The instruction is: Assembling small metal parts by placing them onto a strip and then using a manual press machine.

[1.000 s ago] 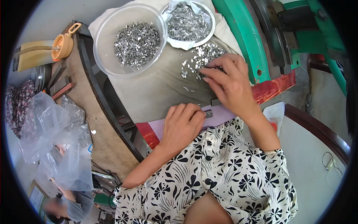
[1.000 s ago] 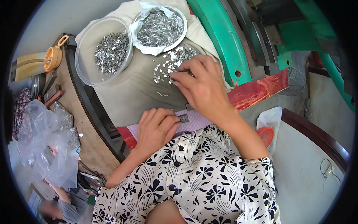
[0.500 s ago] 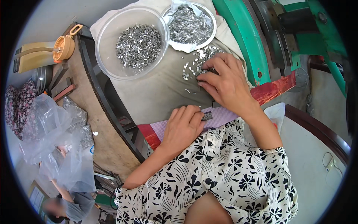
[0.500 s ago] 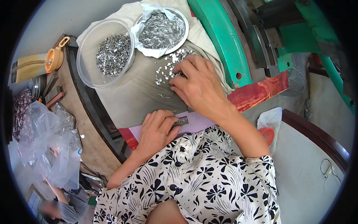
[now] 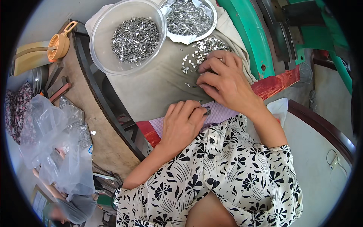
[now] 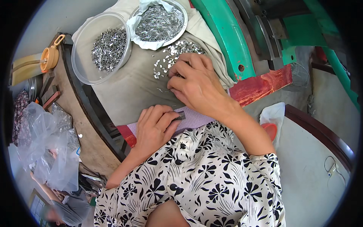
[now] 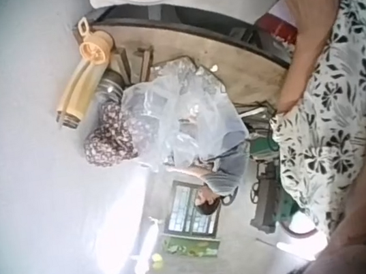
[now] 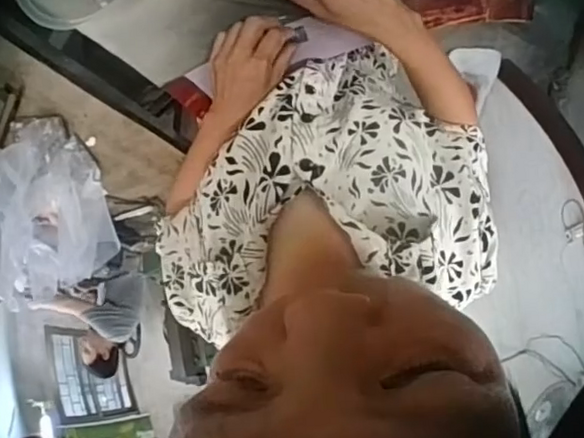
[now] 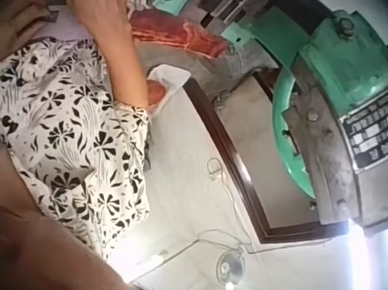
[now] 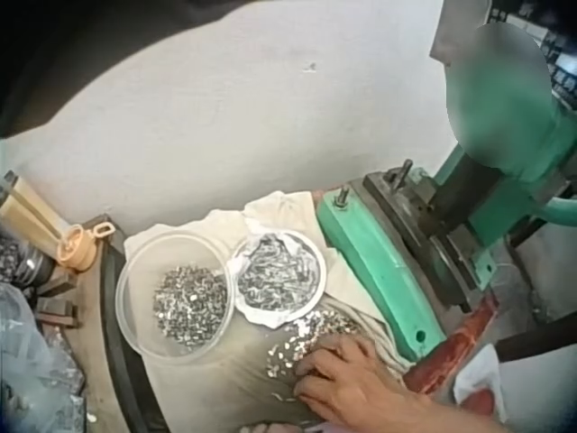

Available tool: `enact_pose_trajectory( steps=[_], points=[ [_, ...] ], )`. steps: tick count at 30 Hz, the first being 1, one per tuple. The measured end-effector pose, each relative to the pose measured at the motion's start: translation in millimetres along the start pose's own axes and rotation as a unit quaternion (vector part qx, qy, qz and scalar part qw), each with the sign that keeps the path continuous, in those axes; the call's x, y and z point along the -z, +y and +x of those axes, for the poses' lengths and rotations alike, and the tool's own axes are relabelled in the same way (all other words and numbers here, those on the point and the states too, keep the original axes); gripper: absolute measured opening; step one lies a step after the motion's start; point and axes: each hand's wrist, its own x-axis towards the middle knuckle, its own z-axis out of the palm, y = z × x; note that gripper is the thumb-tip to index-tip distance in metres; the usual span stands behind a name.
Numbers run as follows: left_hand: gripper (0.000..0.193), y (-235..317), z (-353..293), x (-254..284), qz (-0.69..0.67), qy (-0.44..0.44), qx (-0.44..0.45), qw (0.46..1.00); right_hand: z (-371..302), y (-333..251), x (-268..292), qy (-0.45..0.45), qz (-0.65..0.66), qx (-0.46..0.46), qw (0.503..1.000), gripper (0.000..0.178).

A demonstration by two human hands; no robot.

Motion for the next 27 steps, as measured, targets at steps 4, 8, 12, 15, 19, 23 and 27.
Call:
enact_pose_trajectory(
  steps=[4, 8, 12, 15, 19, 23, 27],
  points=[
    [0.019, 0, 0, -3, 0.004, -0.002, -0.004, 1.000, -8, -1, -2, 0.009, -0.027, -0.007, 1.000, 0.015],
    [0.019, 1, 0, -3, 0.005, 0.003, -0.003, 1.000, -7, -3, -1, -0.004, -0.023, -0.009, 1.000, 0.014],
    [0.017, 2, 0, -2, -0.008, 0.019, 0.010, 1.000, -8, -3, -1, 0.008, -0.042, -0.003, 0.999, 0.013],
    [0.017, 1, 0, -4, 0.000, 0.022, -0.006, 1.000, -6, -4, -1, 0.018, -0.040, -0.001, 0.999, 0.011],
    [0.018, 0, 0, -5, 0.004, 0.021, -0.008, 1.000, -20, -8, 1, 0.051, -0.006, -0.021, 0.998, 0.016],
    [0.018, 1, 0, -5, -0.007, 0.027, 0.013, 1.000, -52, -16, 2, 0.052, -0.006, -0.043, 0.998, 0.018],
    [0.020, 0, 1, -3, -0.016, 0.013, 0.019, 1.000, -74, -25, -6, 0.034, -0.038, -0.041, 0.998, 0.016]
  ],
)
